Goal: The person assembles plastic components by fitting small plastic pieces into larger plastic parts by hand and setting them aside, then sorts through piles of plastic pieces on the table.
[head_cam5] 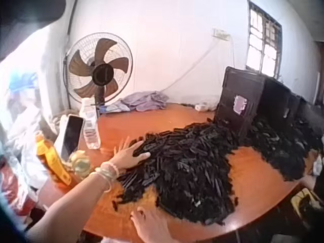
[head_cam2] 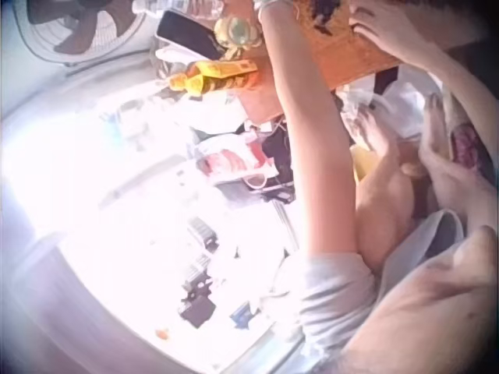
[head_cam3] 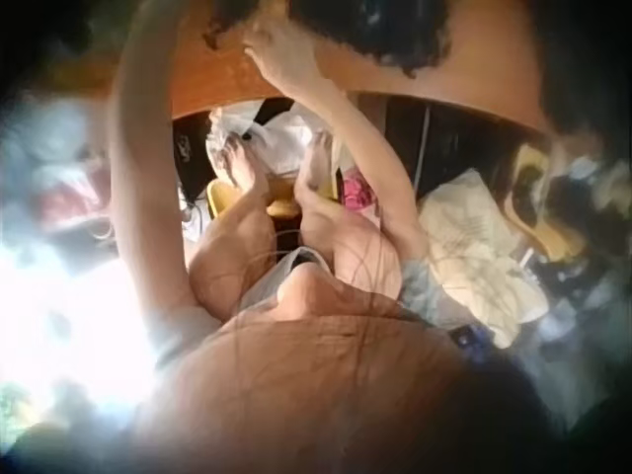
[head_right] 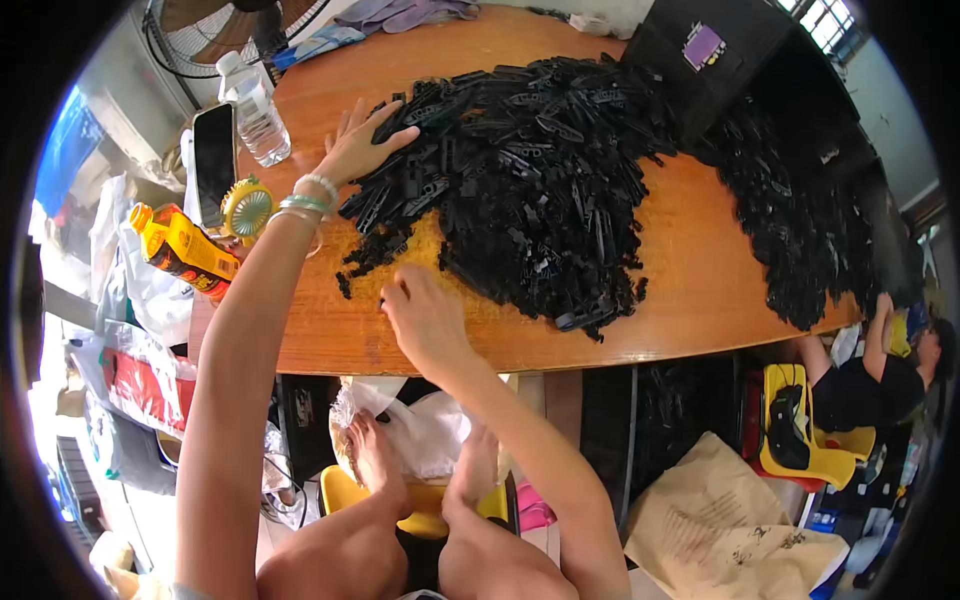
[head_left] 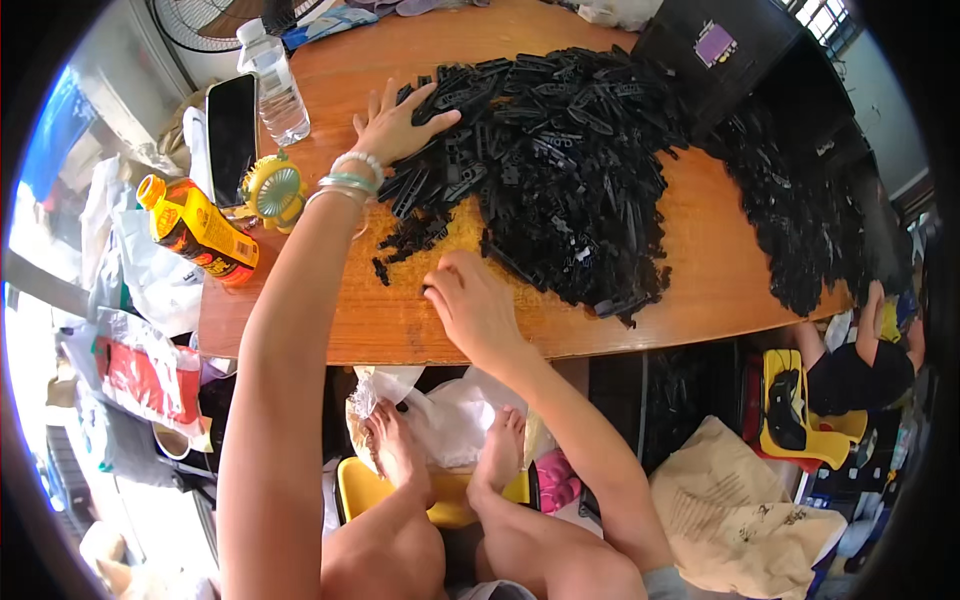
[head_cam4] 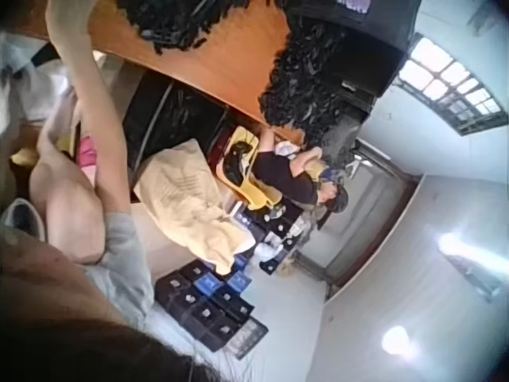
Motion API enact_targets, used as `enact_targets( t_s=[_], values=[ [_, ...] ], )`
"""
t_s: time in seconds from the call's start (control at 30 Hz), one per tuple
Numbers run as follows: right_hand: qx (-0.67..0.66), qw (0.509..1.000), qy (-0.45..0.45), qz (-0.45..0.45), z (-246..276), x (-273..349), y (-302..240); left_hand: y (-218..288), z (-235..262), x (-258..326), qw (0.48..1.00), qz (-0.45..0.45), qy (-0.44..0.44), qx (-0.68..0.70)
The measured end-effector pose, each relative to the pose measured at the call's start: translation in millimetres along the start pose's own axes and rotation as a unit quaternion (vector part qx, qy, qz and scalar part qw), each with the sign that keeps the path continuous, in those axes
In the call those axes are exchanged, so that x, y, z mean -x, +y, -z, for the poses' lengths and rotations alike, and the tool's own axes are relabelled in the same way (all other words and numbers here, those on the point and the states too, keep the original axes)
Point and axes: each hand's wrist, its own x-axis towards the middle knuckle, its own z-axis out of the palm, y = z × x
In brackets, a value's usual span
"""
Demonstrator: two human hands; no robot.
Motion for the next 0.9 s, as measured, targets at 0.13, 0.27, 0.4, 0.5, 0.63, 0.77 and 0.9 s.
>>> enact_targets(
  t_s=[0.13, 0.27, 0.4, 0.5, 0.63, 0.77, 0.9],
  values=[
    [-0.057, 0.997, 0.006, 0.054, 10, 15, -14, 3, -5, -8, 0.996, 0.037, -0.078, -0.011],
    [-0.133, 0.990, 0.049, -0.010, 17, 19, -12, 11, -8, 2, 0.992, 0.018, -0.110, -0.061],
    [-0.140, 0.982, 0.085, -0.089, 18, 20, -11, -3, -10, 36, 0.995, -0.057, -0.060, -0.049],
    [-0.147, 0.981, 0.090, -0.092, 16, 21, -8, 2, -3, 69, 0.993, -0.096, -0.041, -0.047],
    [-0.147, 0.981, 0.093, -0.091, 11, 22, -13, -4, 13, 95, 0.991, -0.113, -0.061, -0.048],
    [-0.156, 0.975, 0.112, -0.115, 18, 25, -8, 9, 40, 119, 0.976, -0.195, 0.097, 0.026],
    [-0.200, 0.962, 0.130, -0.134, 26, 24, -9, 10, 59, 172, 0.976, -0.204, -0.051, 0.059]
  ],
)
